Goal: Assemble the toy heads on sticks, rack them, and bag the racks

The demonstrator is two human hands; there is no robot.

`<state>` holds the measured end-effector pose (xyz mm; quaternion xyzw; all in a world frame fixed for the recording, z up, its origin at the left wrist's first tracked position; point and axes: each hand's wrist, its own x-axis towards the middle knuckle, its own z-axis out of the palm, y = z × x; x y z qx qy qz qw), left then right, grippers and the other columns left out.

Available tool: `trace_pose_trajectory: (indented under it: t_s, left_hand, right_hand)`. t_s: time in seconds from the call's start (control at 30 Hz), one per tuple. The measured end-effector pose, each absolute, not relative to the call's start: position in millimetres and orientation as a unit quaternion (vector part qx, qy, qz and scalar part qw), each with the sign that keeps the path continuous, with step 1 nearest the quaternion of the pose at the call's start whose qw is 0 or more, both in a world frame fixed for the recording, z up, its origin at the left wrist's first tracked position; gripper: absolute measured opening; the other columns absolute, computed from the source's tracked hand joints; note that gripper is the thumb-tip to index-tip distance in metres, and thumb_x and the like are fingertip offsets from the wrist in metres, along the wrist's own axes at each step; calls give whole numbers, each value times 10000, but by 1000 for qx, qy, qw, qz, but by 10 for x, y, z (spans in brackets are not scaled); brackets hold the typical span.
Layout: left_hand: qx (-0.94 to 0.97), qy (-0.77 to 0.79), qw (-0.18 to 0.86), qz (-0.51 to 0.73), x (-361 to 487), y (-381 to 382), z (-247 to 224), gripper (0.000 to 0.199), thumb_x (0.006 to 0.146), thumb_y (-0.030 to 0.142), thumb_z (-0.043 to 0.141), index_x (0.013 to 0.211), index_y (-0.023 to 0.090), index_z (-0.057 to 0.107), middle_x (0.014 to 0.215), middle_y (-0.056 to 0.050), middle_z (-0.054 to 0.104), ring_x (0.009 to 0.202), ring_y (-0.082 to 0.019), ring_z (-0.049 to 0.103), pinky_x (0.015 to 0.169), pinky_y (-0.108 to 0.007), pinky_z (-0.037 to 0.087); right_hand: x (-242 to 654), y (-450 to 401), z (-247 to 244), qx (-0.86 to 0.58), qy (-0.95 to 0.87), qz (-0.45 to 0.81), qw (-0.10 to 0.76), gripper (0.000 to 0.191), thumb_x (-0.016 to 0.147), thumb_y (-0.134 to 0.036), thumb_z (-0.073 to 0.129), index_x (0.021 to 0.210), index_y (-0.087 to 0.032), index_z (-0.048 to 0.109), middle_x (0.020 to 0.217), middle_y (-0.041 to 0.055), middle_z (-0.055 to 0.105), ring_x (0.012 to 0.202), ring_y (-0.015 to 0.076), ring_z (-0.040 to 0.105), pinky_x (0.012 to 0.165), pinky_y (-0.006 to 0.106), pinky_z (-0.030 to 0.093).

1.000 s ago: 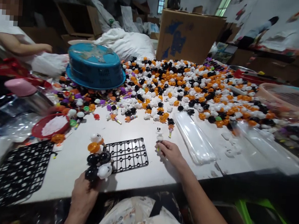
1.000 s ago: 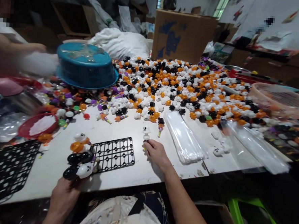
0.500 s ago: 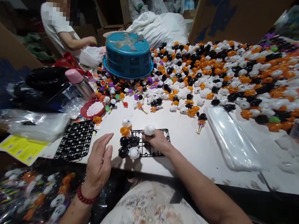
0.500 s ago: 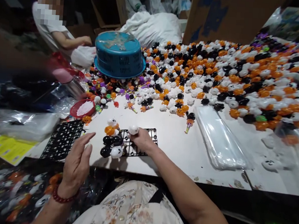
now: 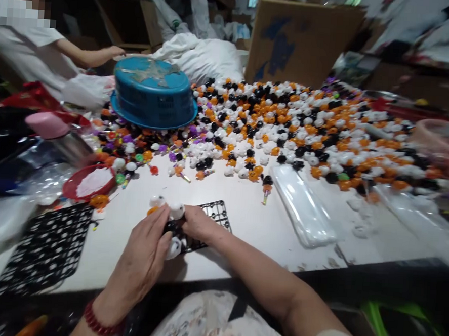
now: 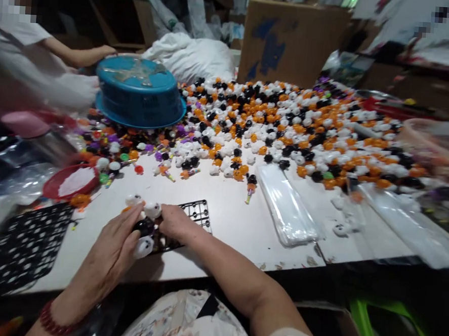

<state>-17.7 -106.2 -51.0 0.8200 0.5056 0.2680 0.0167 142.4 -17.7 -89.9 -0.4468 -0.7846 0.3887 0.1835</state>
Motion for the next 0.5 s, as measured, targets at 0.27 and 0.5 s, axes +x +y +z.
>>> trace_pose_trajectory:
  t_s: [0.27,0.5]
  left_hand:
    - [848,472,-56,233,-149,-788,-565,548,999,369,381,1524,229,306,1538,-119,411,1368,-316,416,1098,-498,382]
    - [856,463,-76,218,-188,-724,-683,484,1001,406,379,1423,181,454,1410,-139,567,1317,-311,498,1061,-495,413]
  right_hand:
    - [1394,-77,-771,-428,-833,340,88,205,799,-191,606,992,-159,666,931,72,736,801,205,646,612,235,404]
    - [1491,-32,-921,-418,-818,374,131,177,861,-244,612,1012,-186,683,930,27,737,832,170,647,646,211,414]
